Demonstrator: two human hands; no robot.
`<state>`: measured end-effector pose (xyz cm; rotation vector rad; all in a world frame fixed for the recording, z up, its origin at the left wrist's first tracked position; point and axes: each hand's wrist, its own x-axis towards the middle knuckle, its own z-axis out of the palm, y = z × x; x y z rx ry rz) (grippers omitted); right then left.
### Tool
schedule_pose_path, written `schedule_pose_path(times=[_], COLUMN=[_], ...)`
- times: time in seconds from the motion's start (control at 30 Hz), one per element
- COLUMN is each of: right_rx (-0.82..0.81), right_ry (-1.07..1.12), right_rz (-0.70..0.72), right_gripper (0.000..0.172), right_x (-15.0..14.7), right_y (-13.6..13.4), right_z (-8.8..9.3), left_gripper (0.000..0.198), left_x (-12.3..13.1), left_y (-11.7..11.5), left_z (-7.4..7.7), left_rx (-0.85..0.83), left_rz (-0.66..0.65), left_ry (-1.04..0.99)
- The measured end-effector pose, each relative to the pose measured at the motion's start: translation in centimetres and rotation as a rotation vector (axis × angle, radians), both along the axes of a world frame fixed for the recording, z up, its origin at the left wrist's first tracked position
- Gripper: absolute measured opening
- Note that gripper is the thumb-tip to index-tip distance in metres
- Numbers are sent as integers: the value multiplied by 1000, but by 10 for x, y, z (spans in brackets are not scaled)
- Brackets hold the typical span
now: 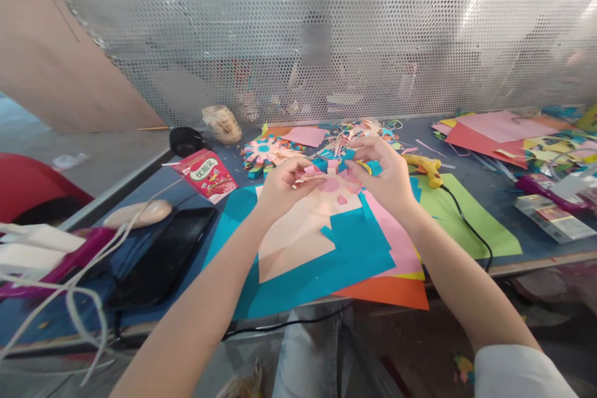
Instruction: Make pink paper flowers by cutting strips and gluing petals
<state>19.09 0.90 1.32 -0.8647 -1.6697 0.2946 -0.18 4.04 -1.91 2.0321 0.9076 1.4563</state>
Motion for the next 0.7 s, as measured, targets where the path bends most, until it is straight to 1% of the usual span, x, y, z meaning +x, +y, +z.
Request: schedule_pose_path(times=[0.07, 0.13, 0.17, 0.23, 0.27, 0.3, 0.37, 0.4, 0.43, 0.47, 0.5, 0.57, 0.7], right_rx=[19, 57, 68, 35, -29, -140, -470, -632, -775, -912, -1012, -1073, -1041], right_ry=[22, 21, -7, -130, -237, -335, -479, -506, -522, -545, -559, -563, -531], right_rz=[14, -51, -132, -407, -570, -764, -1060, -1149, -1189, -1160, -1125, -1088, -1040], right_gripper=[20, 19, 20, 20, 21, 27, 48, 61, 70, 73, 74, 72, 64], right_x=[3, 13, 21, 42, 54, 67, 91, 102, 111, 118, 123, 129, 134], right_y=[2, 7, 11, 18, 22, 26, 33, 37, 41, 45, 48, 54, 58], right_z=[3, 7, 9, 9, 8, 5, -5, -10, -16, -21, -25, -31, -34], left_gripper=[27, 26, 23, 16, 14, 14, 15, 14, 14, 13, 13, 12, 11], left_x=[-1, -3, -5, -10, -12, -14, -16, -16, -16, -16, -15, -14, -14], left_y=[0, 1, 1, 2, 3, 3, 4, 4, 5, 5, 5, 6, 6], left_z=[0, 1, 2, 4, 5, 6, 6, 6, 5, 4, 3, 0, -3], left_rx=[73, 224, 334, 602, 732, 840, 973, 1002, 1017, 1024, 1027, 1008, 944], left_rz=[66, 157, 202, 271, 289, 298, 300, 294, 290, 286, 280, 267, 243], left_ry=[19, 73, 121, 234, 290, 344, 434, 475, 512, 542, 568, 601, 576])
